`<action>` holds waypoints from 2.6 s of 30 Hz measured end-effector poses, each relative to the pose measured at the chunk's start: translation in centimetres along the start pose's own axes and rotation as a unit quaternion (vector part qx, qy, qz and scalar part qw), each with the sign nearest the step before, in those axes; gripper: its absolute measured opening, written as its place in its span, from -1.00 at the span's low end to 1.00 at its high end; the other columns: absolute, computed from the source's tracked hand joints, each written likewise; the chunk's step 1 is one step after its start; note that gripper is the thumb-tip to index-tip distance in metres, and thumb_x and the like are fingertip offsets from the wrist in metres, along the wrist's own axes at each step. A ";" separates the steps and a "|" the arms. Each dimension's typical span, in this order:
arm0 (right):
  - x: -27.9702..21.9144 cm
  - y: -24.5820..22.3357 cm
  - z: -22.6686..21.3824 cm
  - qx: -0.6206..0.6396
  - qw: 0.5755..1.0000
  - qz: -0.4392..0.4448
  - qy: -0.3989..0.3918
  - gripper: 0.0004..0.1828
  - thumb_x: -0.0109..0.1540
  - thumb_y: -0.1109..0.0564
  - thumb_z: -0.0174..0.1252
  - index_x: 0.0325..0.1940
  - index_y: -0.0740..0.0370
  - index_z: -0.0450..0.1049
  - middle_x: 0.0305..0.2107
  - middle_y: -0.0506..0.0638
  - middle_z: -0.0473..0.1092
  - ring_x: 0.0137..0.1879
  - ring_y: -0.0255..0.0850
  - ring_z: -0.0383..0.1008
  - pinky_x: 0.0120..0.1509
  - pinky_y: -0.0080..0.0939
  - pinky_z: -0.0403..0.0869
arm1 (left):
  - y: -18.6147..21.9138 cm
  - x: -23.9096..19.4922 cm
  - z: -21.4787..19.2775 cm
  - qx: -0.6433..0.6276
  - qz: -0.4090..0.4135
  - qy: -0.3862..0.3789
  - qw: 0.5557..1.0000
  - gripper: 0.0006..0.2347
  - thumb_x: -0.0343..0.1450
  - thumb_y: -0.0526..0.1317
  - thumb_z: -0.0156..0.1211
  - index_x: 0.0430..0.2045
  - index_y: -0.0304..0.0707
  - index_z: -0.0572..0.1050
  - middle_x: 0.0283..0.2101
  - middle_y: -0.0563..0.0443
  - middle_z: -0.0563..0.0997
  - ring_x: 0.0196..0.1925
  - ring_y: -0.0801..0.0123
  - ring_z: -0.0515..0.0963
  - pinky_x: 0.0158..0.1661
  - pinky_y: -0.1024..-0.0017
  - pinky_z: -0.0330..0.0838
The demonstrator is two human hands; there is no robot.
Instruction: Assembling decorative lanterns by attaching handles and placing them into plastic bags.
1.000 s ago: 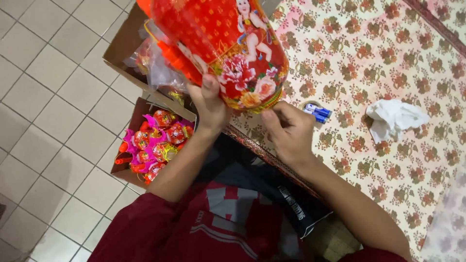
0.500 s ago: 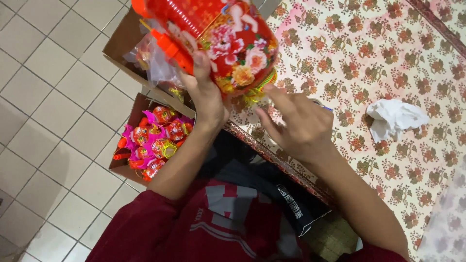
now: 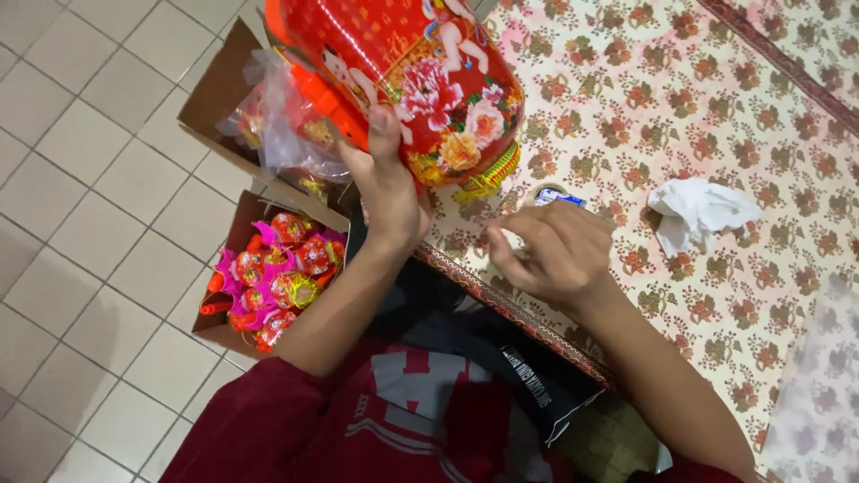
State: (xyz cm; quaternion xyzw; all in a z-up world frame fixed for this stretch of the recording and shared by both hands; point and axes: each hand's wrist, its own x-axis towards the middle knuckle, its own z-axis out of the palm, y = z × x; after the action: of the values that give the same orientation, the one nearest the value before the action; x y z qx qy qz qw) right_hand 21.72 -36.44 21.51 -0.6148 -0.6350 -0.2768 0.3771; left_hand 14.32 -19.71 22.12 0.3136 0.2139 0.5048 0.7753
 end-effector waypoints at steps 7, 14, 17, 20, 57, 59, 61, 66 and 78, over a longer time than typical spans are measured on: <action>4.2 -0.5 -2.1 -0.069 0.997 0.029 0.034 -0.89 0.22 0.24 0.41 -0.21 0.32 0.66 -0.47 0.04 0.43 -0.49 -0.10 0.43 -0.41 -0.15 0.48 | 0.8 -1.6 1.9 0.121 0.118 -0.064 0.984 -0.11 0.41 0.24 0.28 0.44 -0.26 -0.13 0.36 -0.44 0.12 0.40 -0.13 0.27 0.42 -0.13 0.22; 3.6 -0.3 -2.8 0.066 0.986 0.153 0.008 -0.97 0.26 0.35 0.30 -0.22 0.38 0.63 -0.48 0.10 0.42 -0.45 -0.12 0.43 -0.48 -0.25 0.45 | -2.1 -2.2 0.5 0.072 0.117 -0.047 0.989 -0.22 0.41 0.11 0.30 0.42 -0.19 -0.02 0.31 -0.22 0.28 0.23 0.14 0.47 0.28 0.01 0.43; 3.4 0.0 -2.5 0.098 0.980 0.170 -0.006 -0.94 0.34 0.35 0.18 -0.20 0.42 0.55 -0.46 0.11 0.35 -0.45 -0.10 0.41 -0.49 -0.22 0.41 | -1.8 -2.0 0.5 0.062 0.128 -0.050 0.989 -0.21 0.41 0.10 0.32 0.44 -0.14 -0.04 0.32 -0.20 0.29 0.25 0.14 0.47 0.29 0.01 0.45; 3.8 -0.1 -2.8 0.095 0.978 0.179 -0.046 -0.88 0.40 0.31 0.07 -0.21 0.43 0.47 -0.46 0.11 0.29 -0.48 -0.09 0.38 -0.52 -0.20 0.39 | -1.5 -1.8 0.5 0.051 0.140 -0.051 0.988 -0.19 0.40 0.10 0.35 0.45 -0.09 -0.06 0.33 -0.18 0.30 0.27 0.13 0.48 0.30 0.02 0.47; 4.9 -0.2 -6.0 -0.151 0.982 0.010 -0.110 -0.74 0.40 -0.03 0.31 -0.10 0.23 0.58 -0.60 -0.06 0.39 -0.60 -0.31 0.27 -0.62 -0.41 0.18 | 0.5 -1.4 1.8 -0.106 0.086 -0.055 0.989 -0.09 0.31 -0.05 0.53 0.45 0.02 -0.09 0.21 -0.20 0.46 0.20 0.07 0.56 0.24 0.04 0.54; 4.8 -0.5 -5.0 -0.190 0.977 0.014 -0.091 -0.70 0.42 -0.05 0.26 -0.15 0.26 0.60 -0.58 -0.04 0.42 -0.60 -0.33 0.27 -0.61 -0.40 0.19 | 0.5 -2.1 2.7 -0.107 0.083 -0.060 0.989 -0.07 0.30 -0.08 0.50 0.48 -0.02 -0.13 0.32 -0.19 0.35 0.30 0.09 0.47 0.29 0.06 0.48; 4.5 -0.5 -4.4 -0.232 0.970 0.017 -0.071 -0.64 0.44 -0.07 0.21 -0.19 0.29 0.61 -0.56 -0.02 0.44 -0.60 -0.35 0.26 -0.60 -0.40 0.20 | 0.3 -2.7 2.5 -0.110 0.079 -0.066 0.989 -0.04 0.29 -0.10 0.47 0.50 -0.06 -0.17 0.42 -0.19 0.24 0.39 0.11 0.37 0.35 0.08 0.43; 4.7 -0.2 -5.1 -0.200 0.977 -0.071 -0.017 -0.85 0.40 0.17 0.27 -0.24 0.21 0.66 -0.69 -0.07 0.38 -0.67 -0.34 0.21 -0.65 -0.37 0.17 | 0.0 -2.5 2.9 -0.066 0.132 -0.070 0.987 -0.15 0.36 -0.11 0.46 0.47 -0.03 -0.08 0.24 -0.09 0.38 0.25 0.19 0.46 0.29 0.11 0.46; 5.9 -0.5 -6.2 -0.107 0.957 0.107 -0.248 -0.91 0.35 0.17 0.26 -0.24 0.18 0.61 -0.53 -0.04 0.52 -0.53 -0.34 0.44 -0.66 -0.48 0.32 | 2.6 -1.9 3.9 -0.074 0.109 -0.019 0.991 -0.13 0.33 0.05 0.42 0.46 -0.13 -0.05 0.13 -0.11 0.46 0.19 0.15 0.53 0.20 0.07 0.52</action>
State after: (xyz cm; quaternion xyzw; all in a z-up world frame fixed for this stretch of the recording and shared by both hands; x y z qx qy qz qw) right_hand 22.35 -38.16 29.83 -0.7649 -0.6060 -0.1404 0.1673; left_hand 14.38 -21.68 26.76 0.2866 0.1254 0.5949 0.7405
